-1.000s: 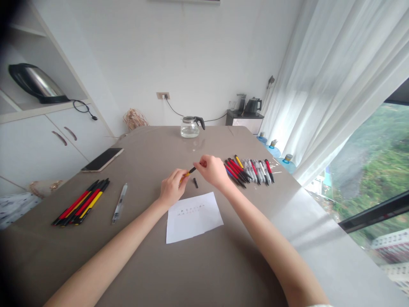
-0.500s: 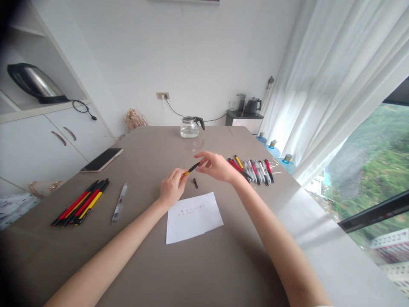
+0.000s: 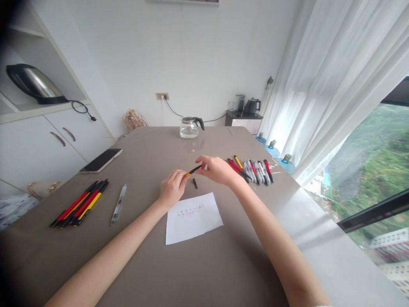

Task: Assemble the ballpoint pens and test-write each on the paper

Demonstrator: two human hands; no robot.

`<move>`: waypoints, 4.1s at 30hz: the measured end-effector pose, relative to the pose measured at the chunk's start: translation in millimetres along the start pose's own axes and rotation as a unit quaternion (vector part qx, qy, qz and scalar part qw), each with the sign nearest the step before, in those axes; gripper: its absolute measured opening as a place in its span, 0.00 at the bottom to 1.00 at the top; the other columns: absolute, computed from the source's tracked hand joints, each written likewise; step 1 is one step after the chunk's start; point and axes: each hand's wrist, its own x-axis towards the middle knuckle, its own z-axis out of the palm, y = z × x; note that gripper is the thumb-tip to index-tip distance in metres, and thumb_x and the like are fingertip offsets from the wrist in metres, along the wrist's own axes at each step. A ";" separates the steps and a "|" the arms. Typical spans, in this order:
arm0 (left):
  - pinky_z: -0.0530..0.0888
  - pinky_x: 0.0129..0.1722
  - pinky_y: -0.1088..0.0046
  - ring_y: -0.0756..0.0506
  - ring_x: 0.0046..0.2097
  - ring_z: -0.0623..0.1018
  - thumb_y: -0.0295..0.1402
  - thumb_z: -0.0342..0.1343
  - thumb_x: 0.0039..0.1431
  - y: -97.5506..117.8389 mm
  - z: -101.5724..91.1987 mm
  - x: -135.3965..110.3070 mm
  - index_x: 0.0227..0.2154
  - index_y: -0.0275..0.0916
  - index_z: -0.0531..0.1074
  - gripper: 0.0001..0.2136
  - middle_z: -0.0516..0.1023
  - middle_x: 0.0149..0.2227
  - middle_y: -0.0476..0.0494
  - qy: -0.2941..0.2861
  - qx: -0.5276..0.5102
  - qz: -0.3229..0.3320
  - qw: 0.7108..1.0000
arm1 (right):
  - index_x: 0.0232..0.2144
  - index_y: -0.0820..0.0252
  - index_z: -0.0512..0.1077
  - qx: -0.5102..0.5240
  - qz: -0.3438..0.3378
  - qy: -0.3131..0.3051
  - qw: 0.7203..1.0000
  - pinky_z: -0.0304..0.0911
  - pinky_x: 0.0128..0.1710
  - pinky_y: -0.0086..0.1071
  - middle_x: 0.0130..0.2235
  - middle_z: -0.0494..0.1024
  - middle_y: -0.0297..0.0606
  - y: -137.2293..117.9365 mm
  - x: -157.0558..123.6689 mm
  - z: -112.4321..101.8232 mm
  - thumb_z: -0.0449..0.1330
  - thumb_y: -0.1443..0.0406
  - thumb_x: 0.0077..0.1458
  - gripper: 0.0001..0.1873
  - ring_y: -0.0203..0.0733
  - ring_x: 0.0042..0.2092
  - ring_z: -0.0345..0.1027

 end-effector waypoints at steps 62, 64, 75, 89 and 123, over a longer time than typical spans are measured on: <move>0.59 0.25 0.72 0.46 0.36 0.69 0.28 0.38 0.58 -14.8 -9.5 5.2 0.30 0.40 0.66 0.11 0.70 0.30 0.43 -0.074 0.167 0.026 0.983 | 0.22 0.60 0.72 -0.114 0.092 -0.045 0.988 0.55 0.29 0.28 0.26 0.74 0.40 -22.3 3.7 54.0 0.42 0.55 0.55 0.24 0.40 0.33 0.65; 0.60 0.26 0.72 0.45 0.36 0.69 0.29 0.38 0.58 -17.1 -9.2 5.2 0.31 0.40 0.66 0.10 0.70 0.31 0.43 -0.061 0.147 0.011 0.987 | 0.24 0.59 0.73 -0.016 0.130 -0.072 0.989 0.55 0.28 0.27 0.25 0.74 0.38 -16.8 7.0 53.5 0.40 0.53 0.55 0.26 0.37 0.29 0.66; 0.68 0.37 0.74 0.48 0.37 0.74 0.38 0.50 0.51 -39.0 2.9 15.9 0.35 0.39 0.64 0.11 0.72 0.35 0.43 0.166 -0.331 -0.215 0.903 | 0.44 0.51 0.67 -0.073 0.091 -0.037 0.992 0.57 0.34 0.30 0.40 0.69 0.41 5.9 5.2 86.0 0.48 0.63 0.52 0.16 0.42 0.41 0.64; 0.70 0.42 0.64 0.48 0.38 0.75 0.35 0.53 0.49 -20.5 3.8 24.2 0.32 0.38 0.60 0.10 0.72 0.34 0.44 0.136 -0.625 -0.259 0.724 | 0.25 0.65 0.67 0.624 0.273 0.131 0.720 0.68 0.33 0.28 0.28 0.75 0.42 18.2 13.1 93.7 0.62 0.68 0.39 0.08 0.38 0.33 0.71; 0.68 0.44 0.65 0.47 0.40 0.74 0.36 0.57 0.44 -17.2 2.5 20.9 0.31 0.35 0.65 0.13 0.74 0.39 0.39 0.077 -0.658 -0.362 0.656 | 0.25 0.63 0.64 0.579 0.152 0.173 0.782 0.67 0.31 0.31 0.28 0.75 0.38 -1.8 12.5 79.4 0.64 0.57 0.35 0.18 0.41 0.34 0.71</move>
